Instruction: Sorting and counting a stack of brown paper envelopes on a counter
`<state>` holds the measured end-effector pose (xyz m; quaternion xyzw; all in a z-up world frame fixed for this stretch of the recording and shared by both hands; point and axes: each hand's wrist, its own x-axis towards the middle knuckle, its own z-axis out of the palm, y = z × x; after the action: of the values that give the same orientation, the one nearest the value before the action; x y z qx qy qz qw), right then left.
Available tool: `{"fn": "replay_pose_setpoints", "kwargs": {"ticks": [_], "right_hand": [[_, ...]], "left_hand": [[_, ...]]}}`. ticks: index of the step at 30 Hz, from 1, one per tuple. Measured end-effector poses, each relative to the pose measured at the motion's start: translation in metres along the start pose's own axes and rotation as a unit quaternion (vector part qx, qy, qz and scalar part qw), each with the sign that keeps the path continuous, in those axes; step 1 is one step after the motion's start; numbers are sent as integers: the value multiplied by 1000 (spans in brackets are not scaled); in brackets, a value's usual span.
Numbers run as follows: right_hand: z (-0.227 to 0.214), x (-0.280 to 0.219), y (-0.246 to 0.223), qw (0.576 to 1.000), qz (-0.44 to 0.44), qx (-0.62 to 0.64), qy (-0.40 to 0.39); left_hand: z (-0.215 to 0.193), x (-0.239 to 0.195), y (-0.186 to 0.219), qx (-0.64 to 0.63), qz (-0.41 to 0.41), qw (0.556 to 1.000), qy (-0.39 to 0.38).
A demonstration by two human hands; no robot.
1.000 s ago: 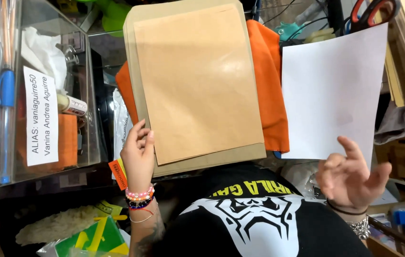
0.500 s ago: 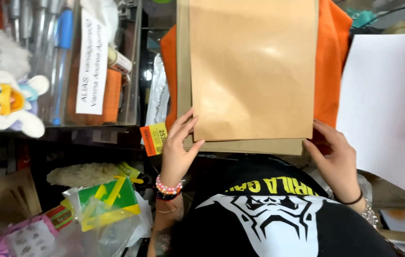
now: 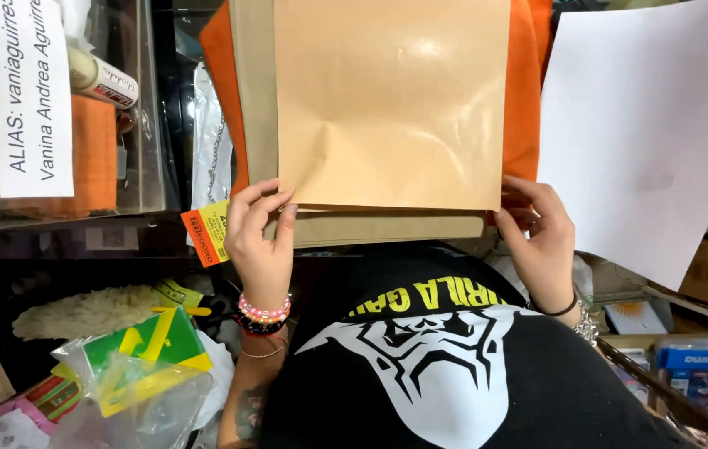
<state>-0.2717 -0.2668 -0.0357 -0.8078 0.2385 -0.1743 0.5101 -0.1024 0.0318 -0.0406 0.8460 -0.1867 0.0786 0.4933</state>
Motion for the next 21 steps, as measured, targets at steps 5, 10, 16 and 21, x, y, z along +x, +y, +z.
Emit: {"fn": "replay_pose_setpoints", "kwargs": {"ticks": [5, 10, 16, 21], "right_hand": [[2, -8, 23, 912, -352, -102, 185], [32, -2, -52, 877, -477, -52, -2], [61, 22, -72, 893, -389, -162, -158], [71, 30, -59, 896, -306, -274, -170]], "left_hand": [[1, 18, 19, 115, 186, 974, 58], [0, 36, 48, 153, 271, 949, 57], [-2, 42, 66, 135, 300, 943, 44], [-2, 33, 65, 158, 291, 942, 46]]}}
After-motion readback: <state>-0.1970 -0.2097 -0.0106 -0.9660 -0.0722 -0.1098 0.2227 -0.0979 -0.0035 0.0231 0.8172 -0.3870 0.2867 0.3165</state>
